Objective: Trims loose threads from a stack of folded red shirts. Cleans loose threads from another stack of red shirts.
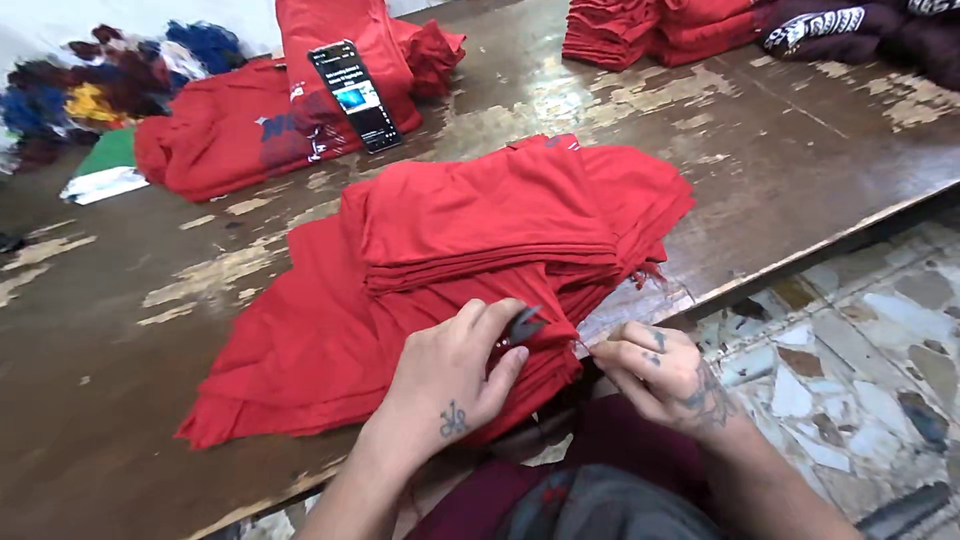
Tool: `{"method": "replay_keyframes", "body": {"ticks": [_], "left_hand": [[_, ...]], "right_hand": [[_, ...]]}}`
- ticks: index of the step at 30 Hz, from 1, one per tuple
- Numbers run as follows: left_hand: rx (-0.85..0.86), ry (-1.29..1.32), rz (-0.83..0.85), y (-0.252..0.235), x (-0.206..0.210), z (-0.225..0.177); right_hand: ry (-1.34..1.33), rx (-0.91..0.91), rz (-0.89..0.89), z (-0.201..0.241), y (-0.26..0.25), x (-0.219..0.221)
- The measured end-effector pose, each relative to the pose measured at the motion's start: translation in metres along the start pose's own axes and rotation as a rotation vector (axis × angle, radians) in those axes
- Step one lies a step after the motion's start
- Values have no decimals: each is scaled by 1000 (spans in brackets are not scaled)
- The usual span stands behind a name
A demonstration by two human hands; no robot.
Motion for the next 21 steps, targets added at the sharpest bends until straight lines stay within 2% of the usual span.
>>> {"method": "replay_keyframes", "body": {"ticks": [5, 10, 14, 18, 21], "left_hand": [[226, -103, 41, -15, -24, -47], [277, -171, -8, -15, -25, -47], [292, -182, -41, -12, -15, -47], [167, -99, -76, -3, -17, -24], [-67, 213, -173, 10, -18, 12]], "right_hand": [[11, 15, -140, 9, -5, 0], [24, 22, -161, 13, -12, 3], [-112, 4, -192, 19, -13, 5], [-279, -91, -128, 29, -9, 5], [-165, -11, -90, 12, -13, 9]]}}
Point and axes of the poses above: each hand's wrist, its own y-axis away from the middle knuckle, its own x-axis out of the palm, z = x × y, the point moved 7 cm from there along -y, towards the middle knuckle, and after that the axes turned 8 degrees about -z, right-handed, at the moved point
